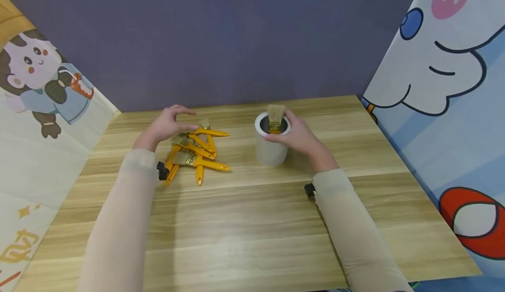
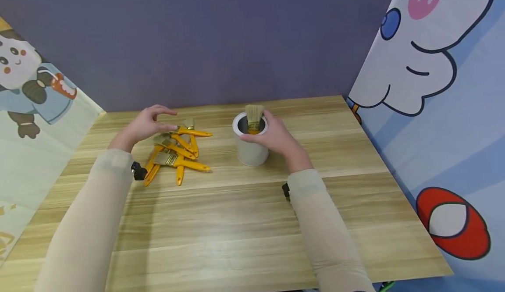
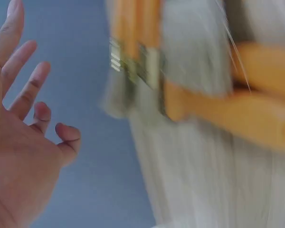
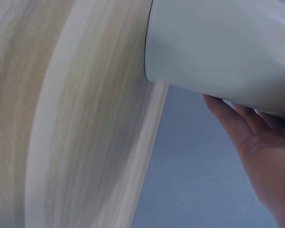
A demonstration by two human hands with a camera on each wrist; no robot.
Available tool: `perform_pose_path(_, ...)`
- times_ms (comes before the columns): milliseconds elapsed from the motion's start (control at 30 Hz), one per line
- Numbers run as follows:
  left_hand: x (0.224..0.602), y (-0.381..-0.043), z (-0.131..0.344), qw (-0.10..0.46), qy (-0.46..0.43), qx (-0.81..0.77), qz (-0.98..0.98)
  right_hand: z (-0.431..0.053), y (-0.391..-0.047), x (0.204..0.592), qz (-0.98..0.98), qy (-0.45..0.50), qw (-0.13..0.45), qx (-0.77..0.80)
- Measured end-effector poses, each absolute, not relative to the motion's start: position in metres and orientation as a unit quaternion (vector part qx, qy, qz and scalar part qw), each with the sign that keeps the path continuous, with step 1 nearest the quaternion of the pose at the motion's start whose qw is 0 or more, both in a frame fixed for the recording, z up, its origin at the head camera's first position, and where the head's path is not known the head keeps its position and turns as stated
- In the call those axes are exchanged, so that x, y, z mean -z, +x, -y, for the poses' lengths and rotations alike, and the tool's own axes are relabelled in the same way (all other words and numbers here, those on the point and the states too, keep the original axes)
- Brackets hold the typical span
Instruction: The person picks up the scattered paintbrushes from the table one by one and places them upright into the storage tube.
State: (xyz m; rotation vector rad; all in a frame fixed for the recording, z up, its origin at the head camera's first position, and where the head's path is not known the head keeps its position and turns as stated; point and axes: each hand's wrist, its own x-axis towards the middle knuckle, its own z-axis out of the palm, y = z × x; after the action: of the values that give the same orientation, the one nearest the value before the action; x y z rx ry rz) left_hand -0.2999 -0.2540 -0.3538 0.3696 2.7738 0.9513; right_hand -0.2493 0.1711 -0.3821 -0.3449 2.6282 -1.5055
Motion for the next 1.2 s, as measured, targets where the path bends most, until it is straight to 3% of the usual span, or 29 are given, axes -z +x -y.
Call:
perform_pose_path(300,0.389,-0.322,0.278,0.156,0.127,-0.288,-0.936,-0.171,-0.248,0.386,-0.867,-0.116,0.045,0.482)
perform_pose_path(800,0.400,-0.332,0.288,0.145,0.126,-0.269,-0.944,-0.167,-0.245,0.377,-0.869,-0.118,0.042,0.479)
perform_pose_path(1033,0.389,-0.327,0.292,0.154,0.105,-0.335,-0.924,-0.170,-0.247,0.379,-0.872,-0.111,0.046,0.475)
perform_pose_path(1200,0.373,-0.322,0.286,0.127,0.098,-0.367,-0.916,-0.173,-0.248,0.379,-0.875,-0.108,0.044,0.470)
